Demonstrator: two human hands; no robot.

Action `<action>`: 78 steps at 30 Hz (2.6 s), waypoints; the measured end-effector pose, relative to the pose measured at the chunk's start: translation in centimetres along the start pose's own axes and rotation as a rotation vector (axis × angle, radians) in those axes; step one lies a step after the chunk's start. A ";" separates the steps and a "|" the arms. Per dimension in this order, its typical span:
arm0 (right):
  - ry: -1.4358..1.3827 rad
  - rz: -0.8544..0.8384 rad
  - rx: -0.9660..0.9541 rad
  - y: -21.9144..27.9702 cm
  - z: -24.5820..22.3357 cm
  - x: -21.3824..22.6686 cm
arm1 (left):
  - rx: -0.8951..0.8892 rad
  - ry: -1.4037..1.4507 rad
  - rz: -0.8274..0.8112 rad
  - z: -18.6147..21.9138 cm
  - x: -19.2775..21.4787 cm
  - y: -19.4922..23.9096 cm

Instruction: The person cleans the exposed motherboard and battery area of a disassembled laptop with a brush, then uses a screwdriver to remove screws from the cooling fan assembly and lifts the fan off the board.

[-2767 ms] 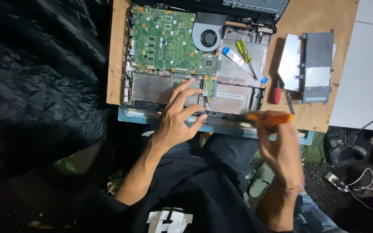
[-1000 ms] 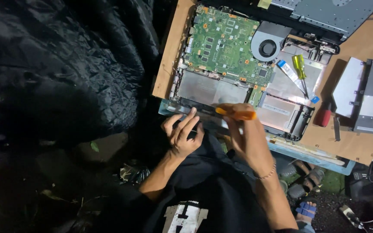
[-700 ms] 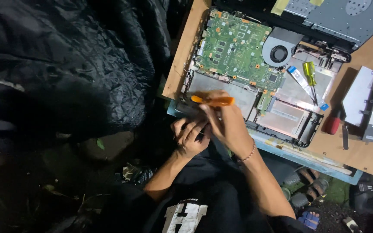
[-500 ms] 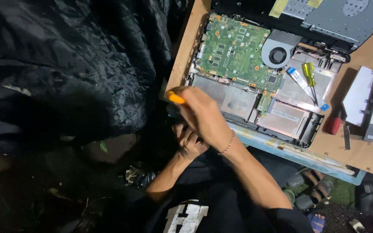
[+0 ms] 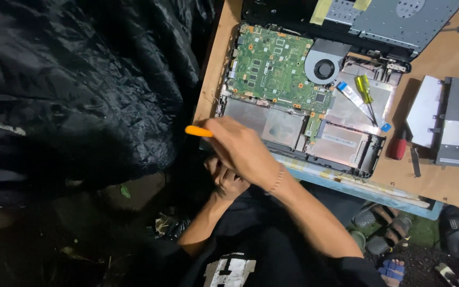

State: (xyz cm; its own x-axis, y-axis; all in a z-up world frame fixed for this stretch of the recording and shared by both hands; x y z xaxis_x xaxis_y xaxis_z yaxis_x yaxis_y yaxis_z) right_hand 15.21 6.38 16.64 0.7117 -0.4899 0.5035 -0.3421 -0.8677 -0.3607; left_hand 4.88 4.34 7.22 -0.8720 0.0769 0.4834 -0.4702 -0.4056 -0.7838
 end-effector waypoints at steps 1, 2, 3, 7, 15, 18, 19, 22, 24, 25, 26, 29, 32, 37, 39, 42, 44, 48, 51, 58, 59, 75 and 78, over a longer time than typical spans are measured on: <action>0.002 0.005 0.001 -0.3 0.1 -0.6 | -0.005 0.003 0.000 0.2 -0.1 -0.1; -0.048 0.048 0.028 -0.6 0.0 -0.8 | -0.009 -0.007 -0.001 0.3 -0.2 -0.2; -0.094 0.091 0.054 -0.8 0.0 -0.9 | -0.014 -0.013 0.000 0.5 -0.5 -0.3; -0.138 0.156 0.075 -0.2 -0.4 1.0 | -0.031 0.006 0.007 1.0 -0.4 -0.4; 0.034 0.101 -0.205 6.6 3.7 6.2 | -0.041 0.013 0.005 0.7 0.2 -0.1; -0.003 0.253 -0.452 10.6 5.3 11.6 | -0.035 -0.005 -0.021 0.7 0.4 -0.5; -0.003 0.252 -0.453 11.3 5.3 12.5 | -0.033 -0.005 -0.021 0.9 0.7 -1.5; 0.287 0.386 -0.638 14.8 6.5 16.6 | -0.028 0.027 -0.058 1.4 0.6 -3.8; 0.224 0.515 -0.772 17.1 8.2 17.7 | -0.029 0.077 -0.042 1.3 0.4 -4.9; 0.222 0.523 -0.773 17.3 8.7 17.7 | -0.035 0.080 -0.044 1.2 0.2 -5.1; 0.228 0.550 -0.790 17.7 9.1 18.0 | -0.040 0.085 -0.039 1.2 0.0 -5.3; 0.265 0.604 -0.795 17.8 9.2 18.6 | -0.052 0.094 -0.037 1.2 -0.2 -6.0; 0.314 0.634 -0.759 18.2 9.3 19.9 | -0.055 0.100 -0.039 1.5 -0.4 -6.5; 0.255 0.715 -0.686 21.5 9.6 22.4 | -0.057 0.107 -0.032 2.1 -0.5 -7.4; 0.346 0.666 -0.722 22.4 8.8 24.2 | -0.014 0.106 -0.133 2.4 -1.3 -7.9; 0.540 0.544 -0.773 22.6 8.0 26.0 | -0.035 0.119 -0.123 2.7 -1.5 -7.9; 0.578 0.517 -0.804 22.9 9.0 26.9 | -0.034 0.131 -0.124 2.7 -1.7 -7.7; 0.659 0.505 -0.772 23.5 11.2 28.6 | -0.029 0.142 -0.116 2.5 -1.7 -7.3; 0.550 0.544 -0.802 23.8 12.4 30.4 | -0.033 0.132 -0.119 2.4 -1.6 -7.2; 0.692 0.518 -0.711 25.2 15.1 32.4 | -0.032 0.122 -0.111 2.5 -1.6 -7.1; 0.725 0.505 -0.695 25.0 15.0 32.1 | -0.026 0.124 -0.102 2.4 -1.5 -7.1; 0.474 0.602 -0.453 15.7 9.8 21.7 | -0.047 0.178 0.057 1.7 -1.5 -7.5; 0.408 0.503 -0.470 12.9 10.7 17.5 | -0.032 0.228 0.075 2.0 -1.6 -8.5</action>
State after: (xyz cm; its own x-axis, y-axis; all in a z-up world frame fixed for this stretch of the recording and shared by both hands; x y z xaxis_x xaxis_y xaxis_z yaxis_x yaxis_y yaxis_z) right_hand 29.83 -12.47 12.39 0.1538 -0.7453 0.6487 -0.8500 -0.4345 -0.2977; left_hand 10.57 5.82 13.91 -0.9112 0.2525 0.3256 -0.4037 -0.3891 -0.8280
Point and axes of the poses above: each hand's wrist, its own y-axis away from the middle knuckle, its own x-axis out of the back of the hand, z = x × y, the point moved 10 cm from there along -y, towards the middle knuckle, and after that the axes turned 2 degrees about y, right-handed, at the moved point
